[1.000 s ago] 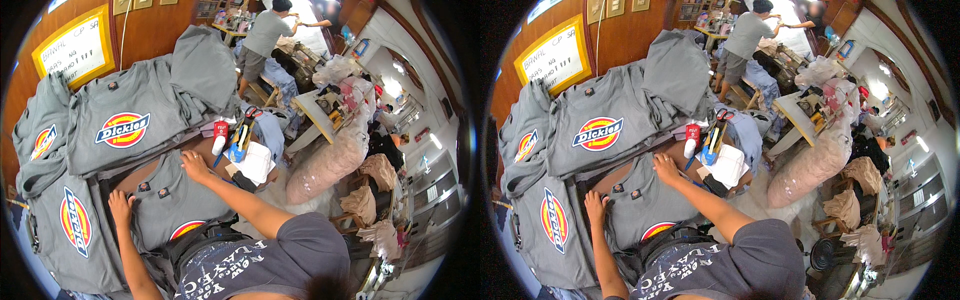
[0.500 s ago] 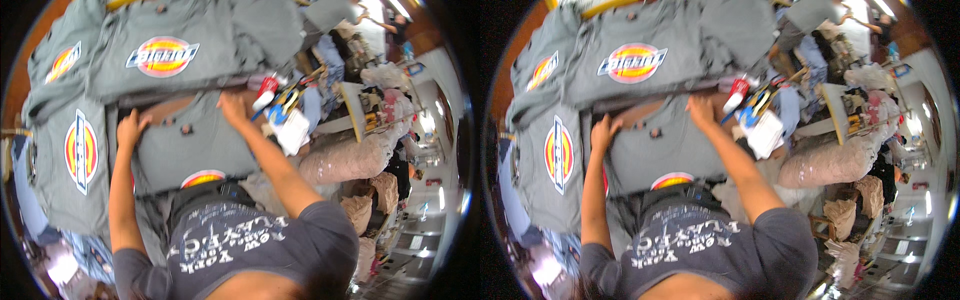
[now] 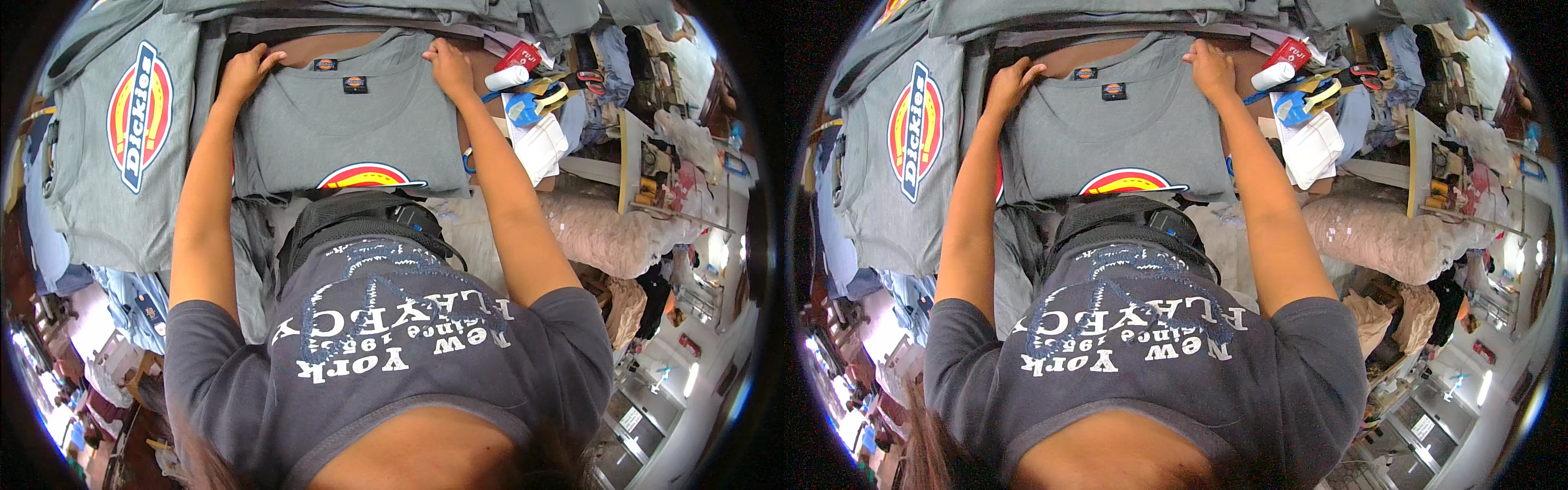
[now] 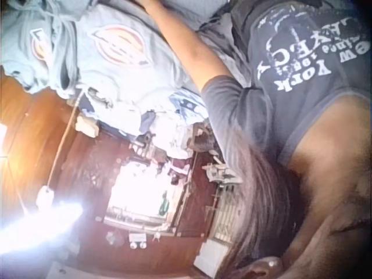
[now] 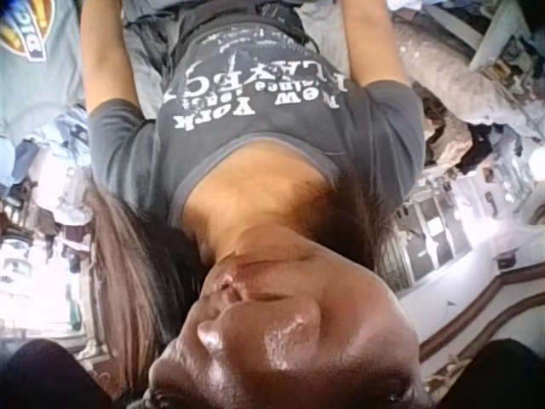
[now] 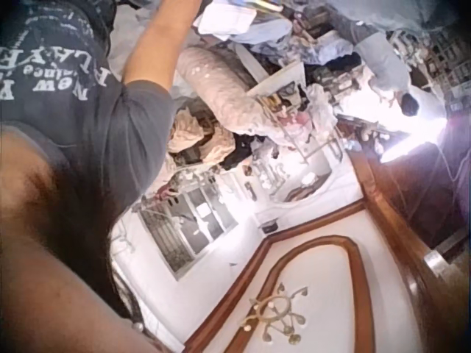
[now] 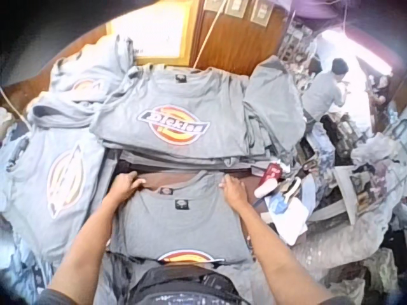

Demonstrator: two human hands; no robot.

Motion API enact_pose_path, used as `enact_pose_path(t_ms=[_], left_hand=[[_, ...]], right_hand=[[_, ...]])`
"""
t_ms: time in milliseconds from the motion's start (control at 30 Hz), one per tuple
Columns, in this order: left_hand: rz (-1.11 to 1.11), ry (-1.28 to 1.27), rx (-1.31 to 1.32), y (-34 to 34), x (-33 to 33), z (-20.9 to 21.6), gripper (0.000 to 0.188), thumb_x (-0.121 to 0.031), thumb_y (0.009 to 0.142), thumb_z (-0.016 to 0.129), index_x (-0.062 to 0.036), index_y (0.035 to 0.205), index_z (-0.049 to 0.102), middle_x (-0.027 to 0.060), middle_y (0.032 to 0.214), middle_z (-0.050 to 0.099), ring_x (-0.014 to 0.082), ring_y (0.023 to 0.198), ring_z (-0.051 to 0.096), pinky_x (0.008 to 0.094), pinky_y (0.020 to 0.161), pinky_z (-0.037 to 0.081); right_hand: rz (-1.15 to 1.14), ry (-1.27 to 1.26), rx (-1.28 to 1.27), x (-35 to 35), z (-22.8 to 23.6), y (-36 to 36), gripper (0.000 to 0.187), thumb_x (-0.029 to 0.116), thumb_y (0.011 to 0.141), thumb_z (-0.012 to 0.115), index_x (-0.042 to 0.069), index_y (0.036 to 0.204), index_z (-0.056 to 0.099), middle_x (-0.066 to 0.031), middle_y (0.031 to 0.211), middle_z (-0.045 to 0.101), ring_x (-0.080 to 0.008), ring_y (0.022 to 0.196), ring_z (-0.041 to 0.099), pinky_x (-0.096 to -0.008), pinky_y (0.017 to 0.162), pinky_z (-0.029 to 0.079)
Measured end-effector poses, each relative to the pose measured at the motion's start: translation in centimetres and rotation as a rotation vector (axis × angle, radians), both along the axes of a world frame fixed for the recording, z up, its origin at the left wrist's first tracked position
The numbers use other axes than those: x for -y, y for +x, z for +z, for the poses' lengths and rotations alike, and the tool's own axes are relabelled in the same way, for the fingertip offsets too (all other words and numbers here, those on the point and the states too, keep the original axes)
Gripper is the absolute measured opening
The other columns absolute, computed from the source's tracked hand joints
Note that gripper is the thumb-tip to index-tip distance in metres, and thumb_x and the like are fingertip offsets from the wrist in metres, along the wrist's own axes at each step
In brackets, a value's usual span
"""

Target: The person folds shirts by hand, aligning the logos, smoothing the fabric, and using shears to trim loose threads before stacking the finished garments.

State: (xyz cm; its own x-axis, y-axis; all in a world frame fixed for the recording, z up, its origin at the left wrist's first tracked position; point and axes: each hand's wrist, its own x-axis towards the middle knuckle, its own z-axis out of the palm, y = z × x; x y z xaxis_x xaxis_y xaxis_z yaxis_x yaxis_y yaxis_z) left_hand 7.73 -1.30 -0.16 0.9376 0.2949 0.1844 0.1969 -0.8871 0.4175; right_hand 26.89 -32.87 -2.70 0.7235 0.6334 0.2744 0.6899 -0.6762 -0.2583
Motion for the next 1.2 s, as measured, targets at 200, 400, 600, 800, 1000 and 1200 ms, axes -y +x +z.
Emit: enact_pose_path(t_ms=[200,400,600,800,1000,1200], left_hand=[[-0.188,-0.250,0.014,-2.4,-1.1,2.0,0.046,-0.039,0.066,0.067,0.0002,0.087,0.054,0.0121,0.071,0.057,0.0209,0.065,0.054,0.0298,0.062,0.042],[-0.072,-0.391,-0.012,-1.0,-2.8,2.3,0.036,-0.035,0.072,0.064,-0.0008,0.083,0.057,0.0072,0.070,0.058,0.0138,0.065,0.051,0.0255,0.063,0.040],[0.009,-0.314,0.009,0.6,-2.0,1.7,0.038,-0.036,0.072,0.063,-0.0027,0.089,0.059,0.0109,0.077,0.061,0.0194,0.070,0.057,0.0286,0.067,0.043],[0.072,-0.142,0.057,0.4,-0.6,-0.4,0.030,-0.027,0.072,0.063,-0.0069,0.094,0.058,0.0128,0.086,0.059,0.0293,0.080,0.056,0.0357,0.070,0.044],[0.184,0.083,0.446,-5.0,5.0,2.9,0.023,-0.011,0.075,0.057,-0.0059,0.097,0.053,0.0116,0.092,0.052,0.0285,0.086,0.051,0.0365,0.074,0.042],[0.518,-0.322,-0.031,-20.0,14.1,0.1,0.020,-0.018,0.075,0.062,-0.0023,0.081,0.051,0.0093,0.055,0.050,0.0210,0.050,0.050,0.0316,0.050,0.040]], right_hand=[[0.030,0.063,0.104,0.3,2.2,0.2,0.024,0.032,0.080,0.050,0.009,0.085,0.050,-0.0063,0.086,0.059,-0.0269,0.084,0.054,-0.0417,0.068,0.038],[0.046,0.086,0.246,-0.3,3.2,1.5,0.024,0.034,0.080,0.050,0.010,0.083,0.051,-0.0051,0.080,0.057,-0.0247,0.080,0.054,-0.0414,0.064,0.038],[-0.025,0.045,0.368,-0.8,2.7,1.7,0.024,0.035,0.079,0.050,0.011,0.081,0.053,-0.0044,0.078,0.057,-0.0234,0.078,0.054,-0.0395,0.065,0.037],[-0.059,-0.063,0.325,-1.2,0.9,1.3,0.027,0.035,0.077,0.053,0.011,0.087,0.055,-0.0050,0.080,0.056,-0.0234,0.080,0.053,-0.0406,0.067,0.037],[0.154,0.275,0.257,1.3,4.0,-1.4,0.023,0.025,0.077,0.057,0.010,0.093,0.055,-0.0086,0.090,0.054,-0.0260,0.083,0.051,-0.0389,0.073,0.039],[-0.153,0.312,-0.562,13.1,5.4,-13.5,0.016,0.016,0.080,0.055,0.004,0.089,0.058,-0.0098,0.075,0.059,-0.0167,0.065,0.056,-0.0272,0.060,0.043]])
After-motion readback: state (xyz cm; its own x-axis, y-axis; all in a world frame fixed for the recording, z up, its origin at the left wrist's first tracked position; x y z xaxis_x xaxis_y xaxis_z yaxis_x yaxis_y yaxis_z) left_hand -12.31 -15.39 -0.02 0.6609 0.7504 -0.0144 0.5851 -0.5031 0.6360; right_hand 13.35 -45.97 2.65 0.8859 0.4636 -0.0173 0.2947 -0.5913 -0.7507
